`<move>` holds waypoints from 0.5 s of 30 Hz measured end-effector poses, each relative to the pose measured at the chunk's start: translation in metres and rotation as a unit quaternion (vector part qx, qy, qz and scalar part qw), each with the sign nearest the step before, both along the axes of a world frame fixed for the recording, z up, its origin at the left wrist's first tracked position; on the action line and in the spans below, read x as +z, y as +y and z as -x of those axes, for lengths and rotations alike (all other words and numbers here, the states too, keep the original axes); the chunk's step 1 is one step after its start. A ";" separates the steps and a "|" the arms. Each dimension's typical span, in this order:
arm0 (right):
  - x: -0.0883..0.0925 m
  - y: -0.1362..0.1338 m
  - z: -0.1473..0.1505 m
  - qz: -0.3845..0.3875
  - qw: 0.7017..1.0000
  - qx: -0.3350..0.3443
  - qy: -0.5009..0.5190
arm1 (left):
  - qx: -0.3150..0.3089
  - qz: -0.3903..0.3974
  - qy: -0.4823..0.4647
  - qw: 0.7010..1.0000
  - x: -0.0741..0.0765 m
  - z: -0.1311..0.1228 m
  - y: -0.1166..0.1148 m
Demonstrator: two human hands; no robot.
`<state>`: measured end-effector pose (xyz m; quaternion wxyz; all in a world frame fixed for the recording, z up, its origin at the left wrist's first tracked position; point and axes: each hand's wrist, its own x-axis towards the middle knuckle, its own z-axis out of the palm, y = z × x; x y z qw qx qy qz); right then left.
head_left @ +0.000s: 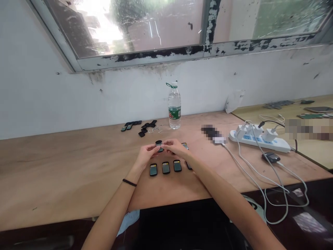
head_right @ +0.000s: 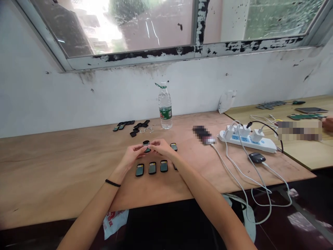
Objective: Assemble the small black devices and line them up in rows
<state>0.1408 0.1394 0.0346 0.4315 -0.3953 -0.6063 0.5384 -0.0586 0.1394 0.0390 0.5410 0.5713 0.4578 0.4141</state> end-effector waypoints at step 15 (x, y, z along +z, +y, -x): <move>-0.014 0.005 0.009 -0.029 0.989 -0.112 -0.091 | 0.069 -0.027 0.080 0.994 -0.002 -0.004 0.003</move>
